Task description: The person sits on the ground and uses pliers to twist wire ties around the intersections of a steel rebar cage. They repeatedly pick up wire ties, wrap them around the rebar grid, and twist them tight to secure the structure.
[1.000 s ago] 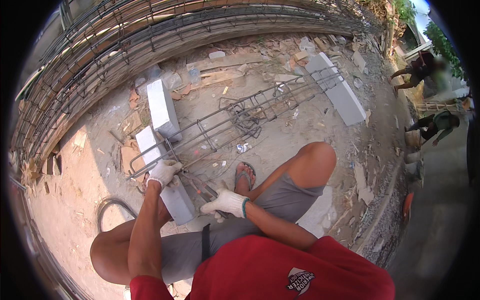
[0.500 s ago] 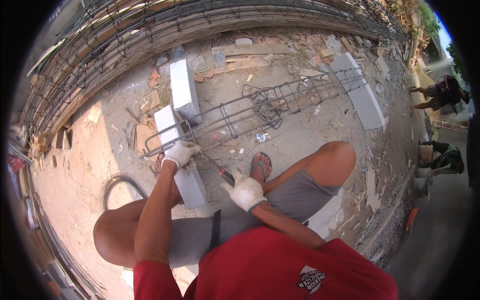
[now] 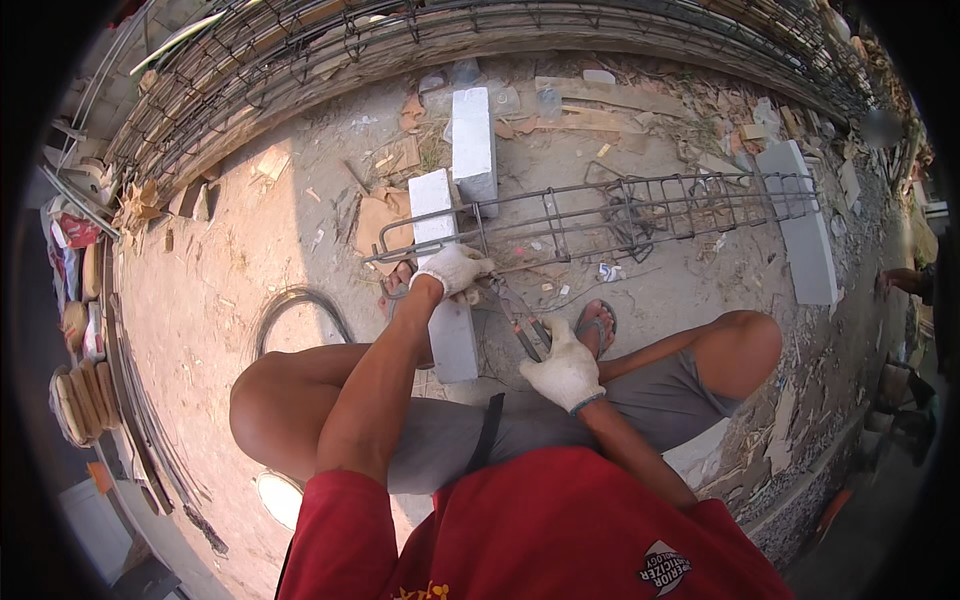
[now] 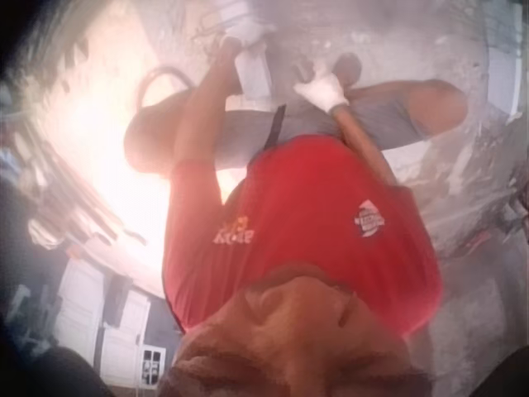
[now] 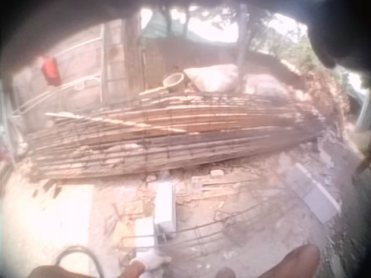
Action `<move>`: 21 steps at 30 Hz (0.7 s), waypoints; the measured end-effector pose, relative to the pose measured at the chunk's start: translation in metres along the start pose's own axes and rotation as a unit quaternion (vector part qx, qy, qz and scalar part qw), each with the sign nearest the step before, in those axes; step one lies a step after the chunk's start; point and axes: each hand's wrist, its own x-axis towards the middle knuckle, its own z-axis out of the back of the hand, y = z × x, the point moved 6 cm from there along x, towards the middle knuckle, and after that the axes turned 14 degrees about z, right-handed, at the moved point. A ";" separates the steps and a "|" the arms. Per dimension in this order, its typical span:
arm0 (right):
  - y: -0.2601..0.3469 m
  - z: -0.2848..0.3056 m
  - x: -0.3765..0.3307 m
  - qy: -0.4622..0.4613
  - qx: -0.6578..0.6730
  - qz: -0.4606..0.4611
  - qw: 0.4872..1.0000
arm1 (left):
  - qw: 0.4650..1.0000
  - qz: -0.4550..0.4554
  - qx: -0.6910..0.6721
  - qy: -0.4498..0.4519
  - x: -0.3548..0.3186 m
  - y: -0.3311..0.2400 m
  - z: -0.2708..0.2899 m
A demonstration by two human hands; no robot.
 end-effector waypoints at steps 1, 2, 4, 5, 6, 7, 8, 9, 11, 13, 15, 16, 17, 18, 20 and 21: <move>0.004 0.003 0.000 -0.031 -0.060 0.041 0.997 | 1.000 -0.004 -0.008 0.004 -0.001 -0.002 0.000; 0.008 0.006 -0.002 -0.066 -0.123 0.077 0.987 | 1.000 0.002 -0.008 0.006 -0.002 -0.003 0.000; 0.011 0.008 -0.003 -0.081 -0.186 0.095 0.975 | 1.000 0.013 -0.007 0.010 -0.005 -0.003 0.000; 0.008 0.005 -0.003 -0.065 -0.160 0.090 0.981 | 1.000 0.011 -0.012 0.011 -0.003 -0.001 0.001; 0.005 0.000 -0.001 -0.048 -0.135 0.085 0.986 | 1.000 0.009 -0.017 0.012 -0.001 0.001 0.001; 0.001 -0.005 0.001 -0.032 -0.111 0.080 0.990 | 1.000 0.006 -0.022 0.013 0.001 0.003 0.002; -0.022 -0.024 0.001 0.068 0.163 -0.024 0.984 | 1.000 0.003 -0.018 0.012 0.003 0.001 0.000; -0.037 -0.046 -0.004 0.160 0.423 -0.122 0.884 | 1.000 0.000 -0.014 0.012 0.004 0.000 -0.002; -0.029 -0.051 -0.004 0.236 0.597 -0.206 0.738 | 1.000 -0.004 -0.005 0.003 0.001 -0.006 0.000; -0.032 -0.036 -0.002 0.227 0.498 -0.211 0.810 | 1.000 -0.006 0.002 -0.006 -0.005 -0.007 -0.003; -0.018 -0.001 0.015 0.191 0.230 -0.086 0.950 | 1.000 -0.004 -0.007 -0.014 -0.009 -0.005 0.001; -0.007 0.025 0.024 0.129 -0.038 -0.016 0.991 | 1.000 -0.004 -0.008 -0.013 -0.008 -0.003 0.001; -0.007 0.031 0.022 0.082 -0.089 0.026 0.992 | 1.000 -0.018 -0.022 -0.013 -0.007 -0.003 0.001; -0.004 0.036 0.023 0.034 -0.139 0.068 0.987 | 1.000 -0.012 -0.009 -0.023 -0.007 0.001 0.002; -0.035 0.002 0.018 0.176 0.144 -0.089 0.970 | 0.999 -0.007 0.021 -0.040 -0.014 -0.007 -0.002; -0.041 -0.017 0.002 0.216 0.392 -0.176 0.877 | 0.999 -0.007 0.019 -0.034 -0.017 -0.012 -0.005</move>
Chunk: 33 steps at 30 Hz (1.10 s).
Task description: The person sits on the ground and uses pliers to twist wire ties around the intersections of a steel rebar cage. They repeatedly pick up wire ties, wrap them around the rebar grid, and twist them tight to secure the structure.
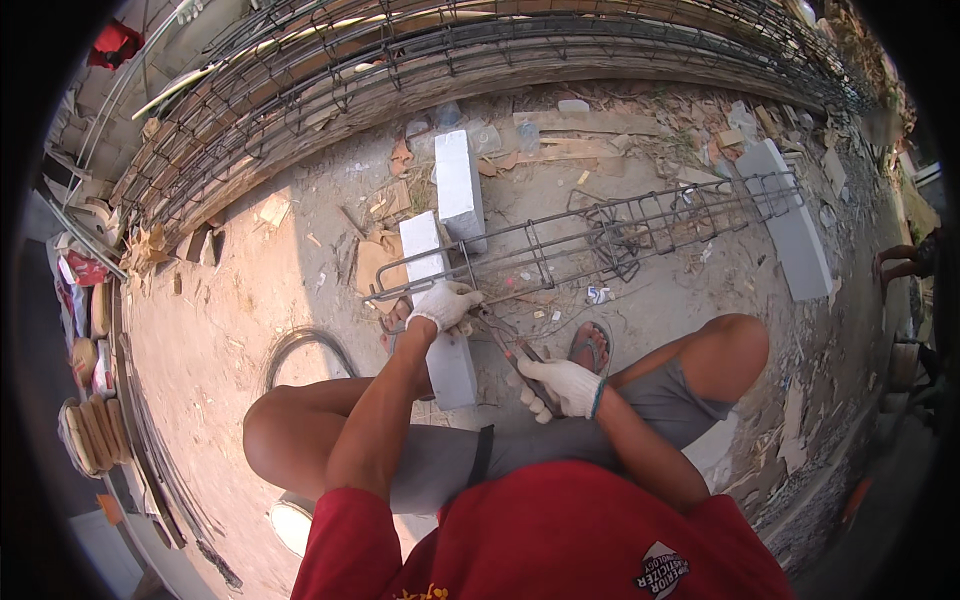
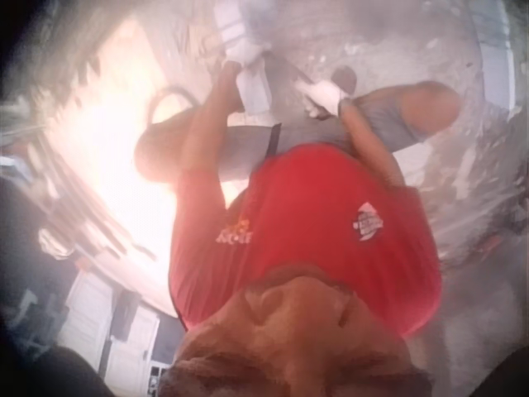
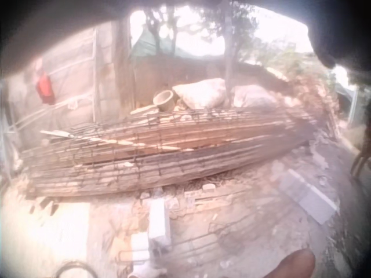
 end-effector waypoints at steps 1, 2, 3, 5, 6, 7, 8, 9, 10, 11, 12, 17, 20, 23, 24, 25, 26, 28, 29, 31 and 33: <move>0.000 -0.022 -0.006 0.076 0.263 -0.053 0.960 | 1.000 0.006 -0.027 0.009 0.001 0.005 0.001; 0.003 -0.028 -0.010 0.065 0.216 -0.038 0.974 | 0.998 0.012 -0.055 0.017 0.004 0.010 0.002; 0.007 -0.028 -0.010 0.075 0.241 -0.036 0.967 | 0.996 0.017 -0.082 0.027 0.007 0.014 0.003; 0.013 -0.029 -0.011 0.097 0.294 -0.039 0.950 | 0.996 0.011 -0.090 0.024 0.005 0.018 0.005; 0.015 -0.028 -0.009 0.076 0.189 -0.022 0.979 | 0.995 0.008 -0.094 0.023 0.005 0.020 0.006; 0.009 -0.027 -0.005 0.056 0.142 -0.008 0.988 | 0.996 0.007 -0.085 0.023 0.008 0.021 0.005; -0.001 -0.023 0.002 0.033 0.091 0.007 0.995 | 0.997 0.004 -0.077 0.024 0.013 0.019 0.003; -0.010 -0.019 0.008 0.010 0.041 0.021 0.999 | 0.997 0.000 -0.069 0.024 0.018 0.018 0.002; -0.011 -0.012 0.013 -0.050 -0.104 0.088 0.989 | 0.997 -0.002 -0.072 0.020 0.019 0.018 0.001; -0.008 -0.009 0.014 -0.107 -0.246 0.153 0.951 | 0.997 -0.003 -0.075 0.015 0.018 0.019 0.000; -0.002 -0.008 0.012 -0.162 -0.380 0.213 0.885 | 0.997 -0.004 -0.078 0.010 0.017 0.019 -0.001; 0.023 -0.011 -0.005 -0.196 -0.406 0.207 0.868 | 0.997 -0.001 -0.080 0.004 0.014 0.024 0.001; -0.026 -0.009 0.020 -0.077 -0.091 0.105 0.987 | 0.996 -0.005 -0.084 0.014 0.012 0.020 -0.002; -0.041 -0.026 0.018 0.032 0.145 0.002 0.989 | 0.996 -0.002 -0.087 0.018 0.008 0.020 -0.002; -0.035 -0.031 0.012 0.053 0.177 -0.015 0.983 | 0.996 0.000 -0.088 0.017 0.008 0.021 -0.001; -0.029 -0.032 0.007 0.038 0.161 -0.014 0.986 | 0.996 0.002 -0.090 0.013 0.007 0.021 0.000; -0.023 -0.034 0.002 0.024 0.145 -0.013 0.989 | 0.996 0.004 -0.091 0.009 0.006 0.022 0.001; -0.012 -0.031 -0.009 -0.002 0.109 -0.006 0.994 | 0.999 0.009 -0.051 -0.014 0.005 0.020 0.005; -0.006 -0.024 -0.014 -0.015 0.088 0.001 0.996 | 0.999 0.011 -0.010 -0.033 0.007 0.016 0.010; 0.012 -0.006 -0.036 -0.041 0.094 0.030 0.994 | 0.983 -0.023 0.115 -0.138 0.004 -0.001 0.019; 0.038 0.016 -0.074 -0.065 0.150 0.075 0.984 | 0.906 -0.096 0.275 -0.308 -0.020 -0.033 0.024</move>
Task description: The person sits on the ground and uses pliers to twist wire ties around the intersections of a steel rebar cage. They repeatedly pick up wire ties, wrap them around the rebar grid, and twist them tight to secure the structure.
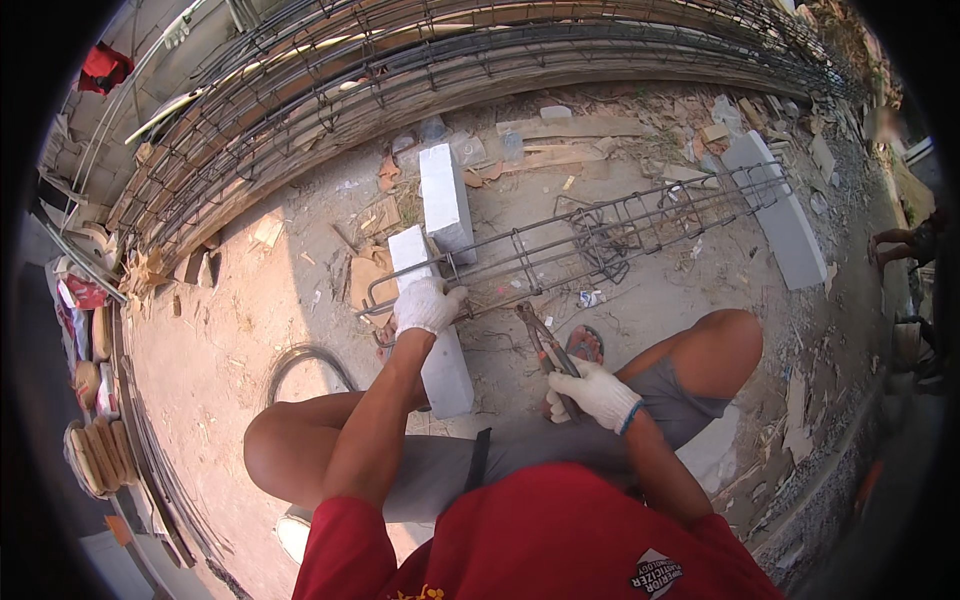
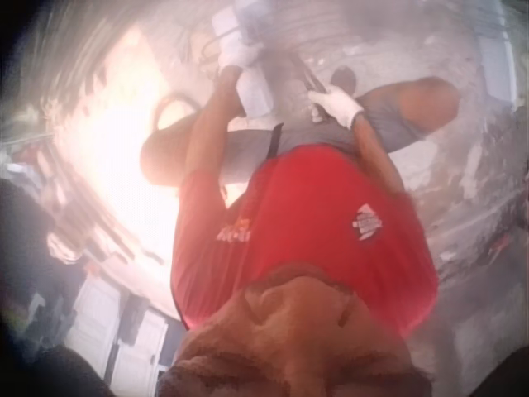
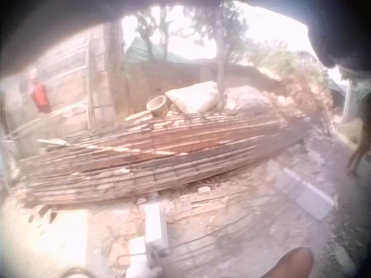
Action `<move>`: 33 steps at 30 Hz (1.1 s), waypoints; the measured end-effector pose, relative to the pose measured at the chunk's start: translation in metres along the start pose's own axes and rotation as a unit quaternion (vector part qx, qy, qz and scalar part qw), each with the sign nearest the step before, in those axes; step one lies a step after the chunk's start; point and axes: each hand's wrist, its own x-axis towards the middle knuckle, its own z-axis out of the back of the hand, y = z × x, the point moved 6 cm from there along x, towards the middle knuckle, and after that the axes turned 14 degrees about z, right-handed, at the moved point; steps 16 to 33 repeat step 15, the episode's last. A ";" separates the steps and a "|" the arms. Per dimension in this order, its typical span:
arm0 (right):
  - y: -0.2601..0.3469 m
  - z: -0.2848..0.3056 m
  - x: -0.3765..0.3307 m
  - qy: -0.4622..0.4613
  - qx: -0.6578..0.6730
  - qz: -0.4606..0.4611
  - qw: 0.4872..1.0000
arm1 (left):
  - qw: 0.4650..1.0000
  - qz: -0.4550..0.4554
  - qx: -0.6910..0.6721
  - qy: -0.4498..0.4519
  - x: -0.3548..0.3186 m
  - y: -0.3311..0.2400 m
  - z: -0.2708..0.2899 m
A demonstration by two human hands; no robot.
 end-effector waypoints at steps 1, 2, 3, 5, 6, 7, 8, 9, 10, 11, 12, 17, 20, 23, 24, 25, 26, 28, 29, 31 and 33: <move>0.023 0.010 -0.019 -0.017 0.005 0.032 0.999 | 0.998 0.004 -0.049 0.027 -0.008 -0.015 0.005; 0.048 0.022 -0.042 -0.038 0.007 0.068 0.997 | 0.999 -0.032 -0.018 0.035 -0.017 -0.028 0.008; 0.070 0.036 -0.065 -0.063 0.007 0.107 0.992 | 0.997 -0.021 0.025 0.063 -0.021 -0.031 0.003; 0.108 0.069 -0.114 -0.163 0.029 0.194 0.967 | 0.994 -0.019 0.087 0.068 -0.026 -0.027 -0.014; 0.125 0.078 -0.133 -0.197 0.044 0.237 0.950 | 0.994 -0.009 0.090 0.064 -0.034 -0.023 -0.014; 0.137 0.089 -0.153 -0.252 0.067 0.272 0.926 | 0.994 0.008 0.104 0.022 -0.035 -0.013 -0.018; 0.135 0.111 -0.168 -0.308 0.082 0.317 0.893 | 0.994 -0.005 0.104 -0.019 -0.044 -0.020 -0.011; 0.127 0.139 -0.180 -0.359 0.095 0.360 0.856 | 0.993 0.031 0.107 0.024 -0.044 -0.027 -0.013; 0.113 0.166 -0.187 -0.404 0.112 0.398 0.816 | 0.994 0.010 0.105 -0.015 -0.049 -0.035 -0.009; 0.090 0.193 -0.192 -0.480 0.072 0.366 0.794 | 0.993 -0.009 0.100 -0.054 -0.056 -0.039 -0.008; 0.059 0.220 -0.193 -0.549 0.036 0.329 0.768 | 0.990 -0.024 0.098 -0.096 -0.061 -0.044 -0.002; -0.085 0.277 -0.177 -0.646 0.024 0.104 0.756 | 0.983 -0.075 0.111 -0.128 -0.072 -0.056 -0.001; -0.085 0.277 -0.177 -0.646 0.024 0.104 0.756 | 0.983 -0.075 0.111 -0.128 -0.072 -0.056 -0.001; -0.085 0.277 -0.177 -0.646 0.024 0.104 0.756 | 0.983 -0.075 0.111 -0.128 -0.072 -0.056 -0.001; -0.085 0.277 -0.177 -0.646 0.024 0.104 0.756 | 0.983 -0.075 0.111 -0.128 -0.072 -0.056 -0.001; -0.085 0.277 -0.177 -0.646 0.024 0.104 0.756 | 0.983 -0.075 0.111 -0.128 -0.072 -0.056 -0.001; -0.085 0.277 -0.177 -0.646 0.024 0.104 0.756 | 0.983 -0.075 0.111 -0.128 -0.072 -0.056 -0.001; -0.085 0.277 -0.177 -0.646 0.024 0.104 0.756 | 0.983 -0.075 0.111 -0.128 -0.072 -0.056 -0.001; -0.085 0.277 -0.177 -0.646 0.024 0.104 0.756 | 0.983 -0.075 0.111 -0.128 -0.072 -0.056 -0.001; -0.085 0.277 -0.177 -0.646 0.024 0.104 0.756 | 0.983 -0.075 0.111 -0.128 -0.072 -0.056 -0.001; -0.085 0.277 -0.177 -0.646 0.024 0.104 0.756 | 0.983 -0.075 0.111 -0.128 -0.072 -0.056 -0.001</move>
